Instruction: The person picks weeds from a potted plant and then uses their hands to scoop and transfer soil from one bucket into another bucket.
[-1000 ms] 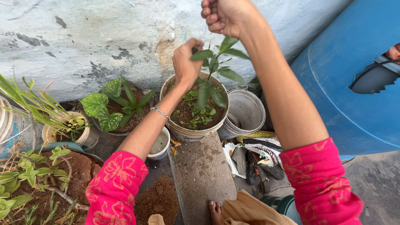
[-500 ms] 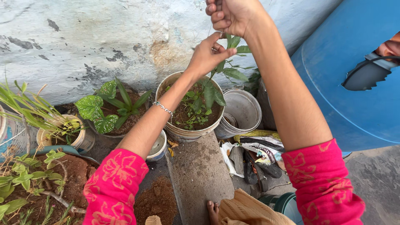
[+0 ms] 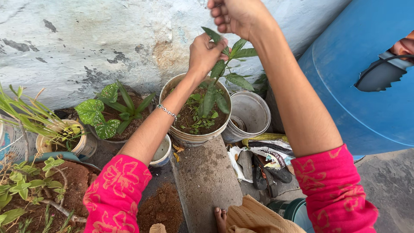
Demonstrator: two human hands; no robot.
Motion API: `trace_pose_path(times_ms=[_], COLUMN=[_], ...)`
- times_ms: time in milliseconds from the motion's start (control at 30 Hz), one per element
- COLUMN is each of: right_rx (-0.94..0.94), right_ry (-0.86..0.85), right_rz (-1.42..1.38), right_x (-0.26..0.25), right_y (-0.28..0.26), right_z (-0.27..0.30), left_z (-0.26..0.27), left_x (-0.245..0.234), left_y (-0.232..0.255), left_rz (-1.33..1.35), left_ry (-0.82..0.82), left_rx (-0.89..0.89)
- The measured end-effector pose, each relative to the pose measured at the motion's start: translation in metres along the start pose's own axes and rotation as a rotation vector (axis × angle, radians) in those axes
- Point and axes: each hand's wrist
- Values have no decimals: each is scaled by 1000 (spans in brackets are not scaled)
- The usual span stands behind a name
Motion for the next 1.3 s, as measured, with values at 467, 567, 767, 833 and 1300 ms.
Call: trace_pose_path(times_ms=[467, 567, 767, 833, 1300], right_rx=[-724, -689, -79, 76, 1123], right_ry=[180, 195, -209, -243, 269], right_rz=[392, 388, 785, 773, -726], right_x=[151, 206, 277, 295, 333], right_y=[55, 96, 283, 349, 445], right_z=[103, 139, 80, 53, 35], left_z=[-21, 1, 36, 44, 75], left_x=[-95, -123, -146, -145, -130], left_y=[-58, -40, -42, -58, -145], left_rz=[276, 223, 85, 78, 151], left_ry=[-136, -62, 38, 54, -32], left_rx=[-143, -342, -406, -390, -333])
Point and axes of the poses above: each hand's wrist, its own z-axis away from the middle knuckle, its own x-axis out of the palm, y = z × x, and after that the axes turned 4 degrees about -z, right-handed
